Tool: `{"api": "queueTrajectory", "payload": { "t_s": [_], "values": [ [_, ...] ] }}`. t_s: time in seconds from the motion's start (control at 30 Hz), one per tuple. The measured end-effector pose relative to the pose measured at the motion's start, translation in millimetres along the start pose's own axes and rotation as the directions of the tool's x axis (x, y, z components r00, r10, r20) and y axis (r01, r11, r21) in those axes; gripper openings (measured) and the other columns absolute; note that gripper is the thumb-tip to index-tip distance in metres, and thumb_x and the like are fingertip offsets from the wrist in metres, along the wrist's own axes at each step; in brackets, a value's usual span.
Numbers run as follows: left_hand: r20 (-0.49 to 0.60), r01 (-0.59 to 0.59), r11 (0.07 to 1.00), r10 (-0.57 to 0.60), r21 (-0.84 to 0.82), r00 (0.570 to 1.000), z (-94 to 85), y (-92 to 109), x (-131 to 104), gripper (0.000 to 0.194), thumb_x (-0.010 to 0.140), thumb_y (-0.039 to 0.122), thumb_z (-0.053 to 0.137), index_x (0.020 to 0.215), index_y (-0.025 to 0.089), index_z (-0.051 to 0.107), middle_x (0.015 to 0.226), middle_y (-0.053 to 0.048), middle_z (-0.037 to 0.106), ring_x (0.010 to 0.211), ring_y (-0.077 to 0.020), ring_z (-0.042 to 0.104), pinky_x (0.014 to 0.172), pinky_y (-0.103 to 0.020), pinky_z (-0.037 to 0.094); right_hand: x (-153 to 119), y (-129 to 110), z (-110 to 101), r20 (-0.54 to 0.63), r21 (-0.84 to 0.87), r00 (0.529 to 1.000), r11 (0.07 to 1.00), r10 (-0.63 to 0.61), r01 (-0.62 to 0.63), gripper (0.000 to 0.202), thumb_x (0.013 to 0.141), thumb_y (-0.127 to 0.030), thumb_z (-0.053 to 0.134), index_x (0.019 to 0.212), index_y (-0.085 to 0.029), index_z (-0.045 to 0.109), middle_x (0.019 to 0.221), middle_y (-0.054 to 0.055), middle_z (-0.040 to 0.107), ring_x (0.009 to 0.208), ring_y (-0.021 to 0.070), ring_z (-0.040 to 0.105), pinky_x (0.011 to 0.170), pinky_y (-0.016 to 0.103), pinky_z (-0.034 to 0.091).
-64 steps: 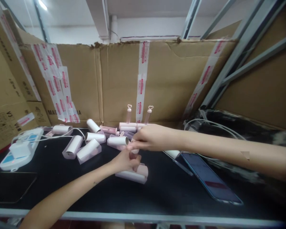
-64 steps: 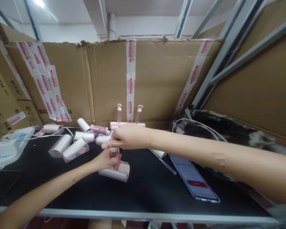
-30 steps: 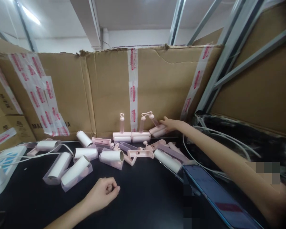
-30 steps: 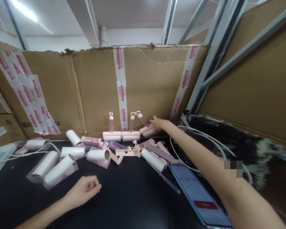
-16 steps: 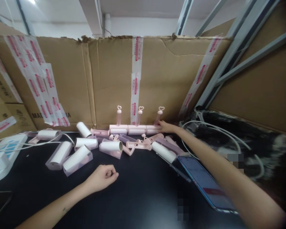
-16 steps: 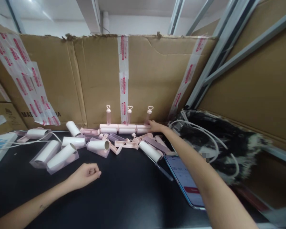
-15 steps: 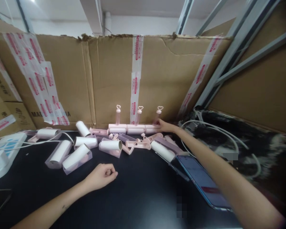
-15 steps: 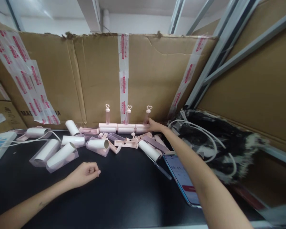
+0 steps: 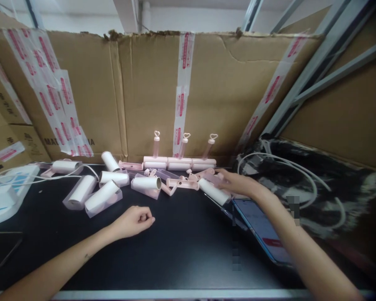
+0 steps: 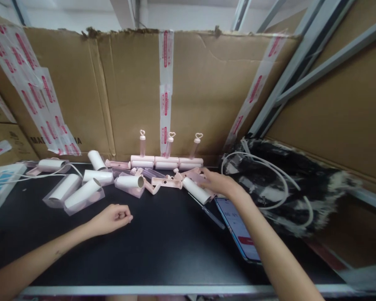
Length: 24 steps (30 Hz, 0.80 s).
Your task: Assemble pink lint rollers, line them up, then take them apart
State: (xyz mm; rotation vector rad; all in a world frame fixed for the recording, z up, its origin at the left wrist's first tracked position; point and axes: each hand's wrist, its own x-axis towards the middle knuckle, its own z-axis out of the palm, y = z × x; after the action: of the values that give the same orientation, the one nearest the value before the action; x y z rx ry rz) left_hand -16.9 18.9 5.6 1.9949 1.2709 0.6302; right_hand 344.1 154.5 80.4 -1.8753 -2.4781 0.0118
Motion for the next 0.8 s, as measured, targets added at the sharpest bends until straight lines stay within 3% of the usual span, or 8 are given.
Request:
{"api": "queueTrajectory", "payload": {
  "t_s": [0.13, 0.23, 0.3, 0.37, 0.43, 0.5, 0.63, 0.8],
  "values": [
    [-0.043, 0.016, 0.999, -0.018, -0.038, 0.999, -1.8, 0, -1, 0.027, 0.085, 0.039, 0.048, 0.078, 0.015, 0.057, 0.055, 0.006, 0.044, 0.051, -0.0080, 0.038, 0.050, -0.020, 0.029, -16, -10, -29, -0.167, -0.055, 0.980, 0.991, 0.109, -0.120, 0.051, 0.084, -0.047, 0.043, 0.123, -0.016, 0.054, 0.108, 0.017, 0.066, 0.094, 0.0376, 0.063, 0.071, 0.043, 0.047],
    [-0.111, -0.022, 0.998, 0.015, -0.064, 0.994, -1.4, -2, -1, 0.026, 0.088, 0.041, 0.046, 0.094, 0.017, 0.055, 0.067, 0.004, 0.048, 0.058, -0.0094, 0.043, 0.057, -0.022, 0.036, -30, -31, -50, -0.270, -0.002, 0.960, 0.997, 0.075, -0.078, 0.049, 0.091, -0.044, 0.027, 0.126, -0.018, 0.051, 0.116, 0.016, 0.063, 0.100, 0.0359, 0.061, 0.076, 0.044, 0.046],
    [-0.186, -0.086, 0.993, 0.069, -0.086, 0.980, 0.5, -5, -2, 0.035, 0.085, 0.041, 0.053, 0.111, 0.019, 0.047, 0.083, 0.000, 0.053, 0.071, -0.0120, 0.049, 0.070, -0.026, 0.042, -38, -54, -52, -0.227, 0.057, 0.973, 0.997, -0.046, 0.060, 0.046, 0.092, -0.040, 0.028, 0.125, -0.020, 0.052, 0.115, 0.011, 0.065, 0.099, 0.0296, 0.062, 0.079, 0.039, 0.047],
    [-0.249, -0.175, 0.979, 0.144, -0.108, 0.958, 3.2, -7, -3, 0.062, 0.075, 0.041, 0.066, 0.124, 0.020, 0.034, 0.105, -0.006, 0.052, 0.091, -0.0167, 0.051, 0.085, -0.033, 0.043, -44, -84, -42, -0.097, 0.166, 0.959, 0.945, -0.267, 0.280, 0.040, 0.092, -0.038, 0.031, 0.116, -0.021, 0.059, 0.110, 0.007, 0.067, 0.096, 0.0232, 0.063, 0.081, 0.032, 0.048],
    [-0.257, -0.255, 0.957, 0.215, -0.138, 0.942, 5.4, -8, -5, 0.092, 0.061, 0.040, 0.079, 0.131, 0.021, 0.022, 0.123, -0.013, 0.043, 0.109, -0.0225, 0.047, 0.096, -0.040, 0.039, -50, -115, -26, 0.023, 0.318, 0.867, 0.826, -0.497, 0.465, 0.038, 0.093, -0.038, 0.033, 0.106, -0.019, 0.063, 0.101, 0.005, 0.069, 0.089, 0.0198, 0.064, 0.078, 0.029, 0.049],
    [-0.225, -0.285, 0.945, 0.247, -0.160, 0.943, 6.0, -7, -7, 0.108, 0.052, 0.040, 0.084, 0.134, 0.022, 0.016, 0.133, -0.015, 0.035, 0.118, -0.0269, 0.043, 0.102, -0.044, 0.035, -54, -141, -10, 0.073, 0.399, 0.800, 0.753, -0.595, 0.524, 0.039, 0.095, -0.038, 0.031, 0.098, -0.017, 0.064, 0.086, 0.004, 0.069, 0.075, 0.0169, 0.064, 0.070, 0.027, 0.049],
    [-0.143, -0.166, 0.975, 0.145, -0.150, 0.979, 2.5, -2, -8, 0.076, 0.064, 0.041, 0.076, 0.126, 0.022, 0.035, 0.123, -0.010, 0.046, 0.116, -0.0262, 0.047, 0.102, -0.046, 0.035, -50, -165, 2, -0.021, 0.369, 0.800, 0.739, -0.600, 0.564, 0.038, 0.095, -0.040, 0.034, 0.088, -0.015, 0.063, 0.082, 0.006, 0.066, 0.070, 0.0160, 0.061, 0.066, 0.026, 0.046],
    [-0.183, -0.048, 0.994, 0.028, -0.102, 0.983, -2.5, 0, -6, 0.062, 0.063, 0.046, 0.075, 0.110, 0.020, 0.045, 0.110, -0.007, 0.053, 0.104, -0.0241, 0.052, 0.095, -0.041, 0.041, -9, -180, -2, -0.276, 0.223, 0.829, 0.807, -0.486, 0.547, 0.041, 0.086, -0.040, 0.054, 0.117, -0.015, 0.052, 0.109, 0.013, 0.062, 0.096, 0.0252, 0.059, 0.079, 0.034, 0.046]
  ]
}}
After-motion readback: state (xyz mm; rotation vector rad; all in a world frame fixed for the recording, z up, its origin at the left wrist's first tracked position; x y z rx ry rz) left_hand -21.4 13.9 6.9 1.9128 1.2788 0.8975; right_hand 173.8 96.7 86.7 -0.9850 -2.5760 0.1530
